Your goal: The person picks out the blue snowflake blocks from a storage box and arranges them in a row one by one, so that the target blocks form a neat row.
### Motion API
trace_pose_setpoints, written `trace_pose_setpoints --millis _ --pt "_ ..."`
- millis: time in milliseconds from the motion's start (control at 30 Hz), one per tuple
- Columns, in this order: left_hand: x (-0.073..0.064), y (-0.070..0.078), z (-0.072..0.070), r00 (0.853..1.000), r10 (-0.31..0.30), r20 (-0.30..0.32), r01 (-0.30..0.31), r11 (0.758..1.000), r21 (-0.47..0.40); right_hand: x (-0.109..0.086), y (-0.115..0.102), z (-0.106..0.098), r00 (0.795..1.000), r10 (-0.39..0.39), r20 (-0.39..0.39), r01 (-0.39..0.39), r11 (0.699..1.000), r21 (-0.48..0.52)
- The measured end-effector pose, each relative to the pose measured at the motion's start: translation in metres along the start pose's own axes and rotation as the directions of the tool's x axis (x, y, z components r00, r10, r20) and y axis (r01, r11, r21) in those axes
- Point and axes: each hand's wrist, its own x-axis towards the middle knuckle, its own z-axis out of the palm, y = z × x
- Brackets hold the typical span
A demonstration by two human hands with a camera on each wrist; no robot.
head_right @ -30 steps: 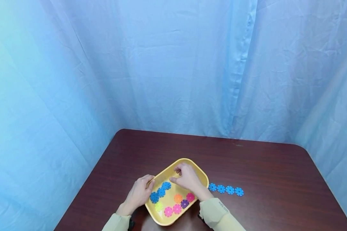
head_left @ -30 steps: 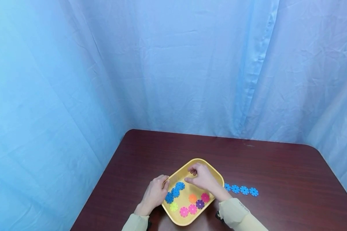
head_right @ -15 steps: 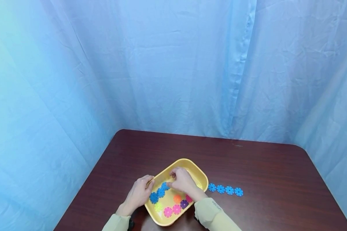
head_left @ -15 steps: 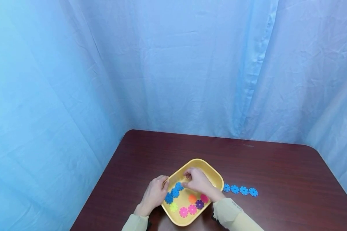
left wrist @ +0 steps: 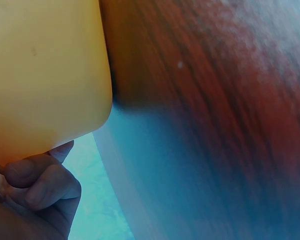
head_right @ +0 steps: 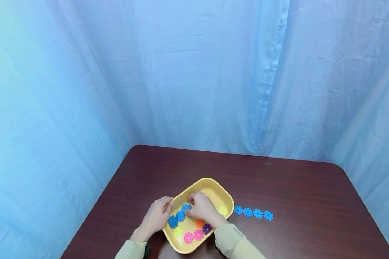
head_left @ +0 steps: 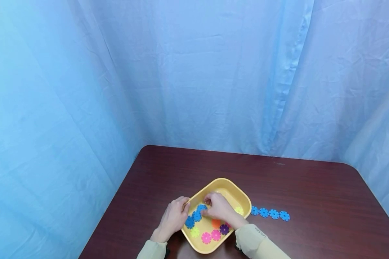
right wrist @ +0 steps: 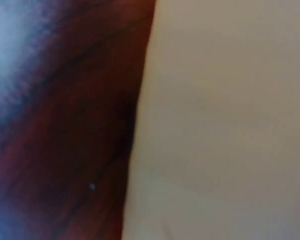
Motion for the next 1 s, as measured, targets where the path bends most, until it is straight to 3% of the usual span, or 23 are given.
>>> trace_pose_setpoints --millis 367,1000 --pt "0.0008 -0.0016 0.0007 1.0 0.0 0.0 0.0 1.0 -0.002 0.0024 -0.0029 0.0042 0.999 -0.034 0.02 0.035 0.997 -0.066" --pt "-0.0001 -0.0012 0.0002 1.0 -0.006 0.02 0.006 1.0 -0.003 0.003 -0.0019 0.0094 0.999 -0.031 0.035 0.033 0.997 -0.067"
